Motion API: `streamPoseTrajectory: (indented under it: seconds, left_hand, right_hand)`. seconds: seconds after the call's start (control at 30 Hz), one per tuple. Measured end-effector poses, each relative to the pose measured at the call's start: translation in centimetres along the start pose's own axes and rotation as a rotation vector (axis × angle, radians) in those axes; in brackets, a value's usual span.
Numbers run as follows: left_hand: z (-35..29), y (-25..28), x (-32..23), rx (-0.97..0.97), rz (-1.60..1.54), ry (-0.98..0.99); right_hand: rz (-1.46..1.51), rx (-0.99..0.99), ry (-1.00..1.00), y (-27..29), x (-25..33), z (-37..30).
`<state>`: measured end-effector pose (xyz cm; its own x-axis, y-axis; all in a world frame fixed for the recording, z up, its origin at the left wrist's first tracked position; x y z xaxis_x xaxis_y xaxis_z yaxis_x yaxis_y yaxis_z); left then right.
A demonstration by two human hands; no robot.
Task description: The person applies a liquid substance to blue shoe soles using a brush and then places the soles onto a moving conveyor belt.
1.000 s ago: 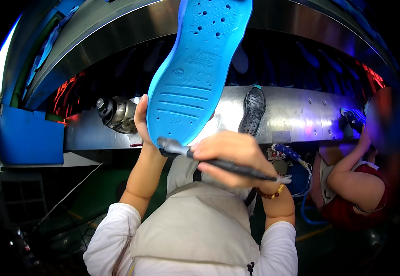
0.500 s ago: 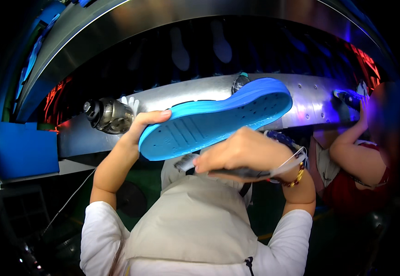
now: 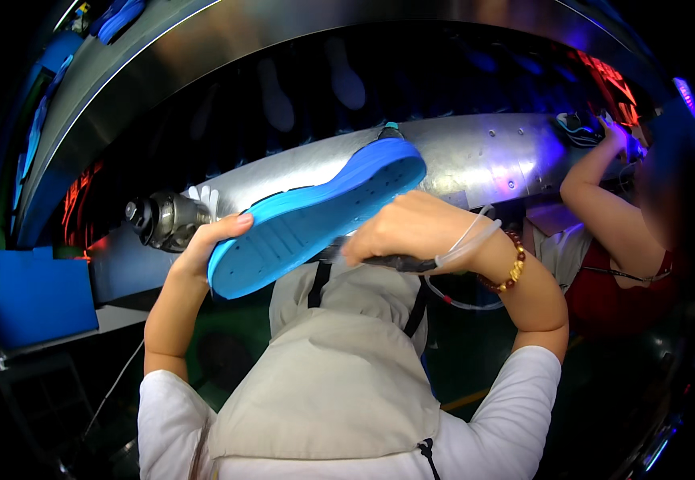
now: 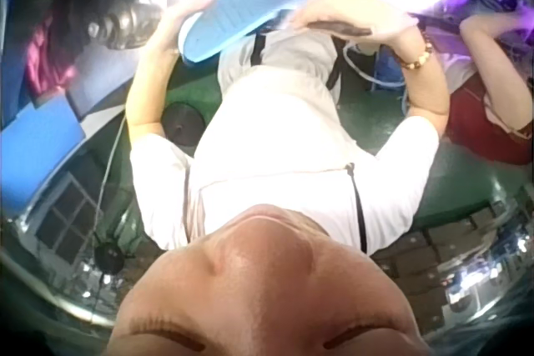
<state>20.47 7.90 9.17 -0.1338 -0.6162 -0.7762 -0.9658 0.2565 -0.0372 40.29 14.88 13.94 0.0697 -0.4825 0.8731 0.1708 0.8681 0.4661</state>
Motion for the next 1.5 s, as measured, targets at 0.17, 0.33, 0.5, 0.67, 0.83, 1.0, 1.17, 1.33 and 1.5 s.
streamPoseTrajectory:
  seconds: [0.17, 0.33, 0.5, 0.67, 0.83, 1.0, 1.17, 1.33, 1.5]
  left_hand:
    - [-0.7, 0.9, -0.3, -0.093, -0.083, -0.008]
    - [-0.2, 1.1, -0.1, -0.065, -0.074, -0.126]
    - [2.5, -0.1, 0.4, 0.066, -0.283, -0.193]
    - [3.4, -1.7, -0.6, -0.030, -0.056, -0.298]
    - [4.4, -1.8, -0.8, -0.046, -0.036, -0.440]
    - [4.7, -1.5, -0.4, -0.086, -0.051, -0.420]
    - [4.8, -1.0, 0.2, -0.130, -0.092, -0.350]
    - [4.8, -0.3, 1.4, -0.166, -0.163, -0.297]
    - [4.8, -0.1, 2.7, -0.106, -0.394, -0.286]
  right_hand:
    - [0.176, -0.182, 0.090, 2.4, -0.6, -0.4]
    - [0.072, -0.088, -0.161, 1.5, -2.2, -0.9]
    - [0.252, -0.387, -0.015, 0.3, -0.4, 2.1]
    - [0.408, -0.620, -0.268, 0.3, -2.8, 4.3]
    - [0.572, -0.776, -0.330, 0.3, -5.1, 4.2]
    - [0.635, -0.871, -0.322, 0.4, -6.4, 4.1]
    - [0.656, -0.934, -0.307, 0.4, -7.3, 4.0]
    - [0.570, -1.204, -0.262, 3.0, -10.1, 1.0]
    - [0.568, -1.495, -0.161, 3.9, -11.1, 0.0]
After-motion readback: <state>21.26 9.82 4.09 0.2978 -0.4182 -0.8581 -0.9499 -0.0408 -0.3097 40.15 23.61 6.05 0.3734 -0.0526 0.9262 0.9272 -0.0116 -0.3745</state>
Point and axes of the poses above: each hand's wrist, its own z-axis towards the middle knuckle, its own y-axis out of the back of the hand, x = y × z, the point moved 5 cm from there along z, towards the middle knuckle, and after that the axes turned 14 degrees about z, right-handed, at the moved point
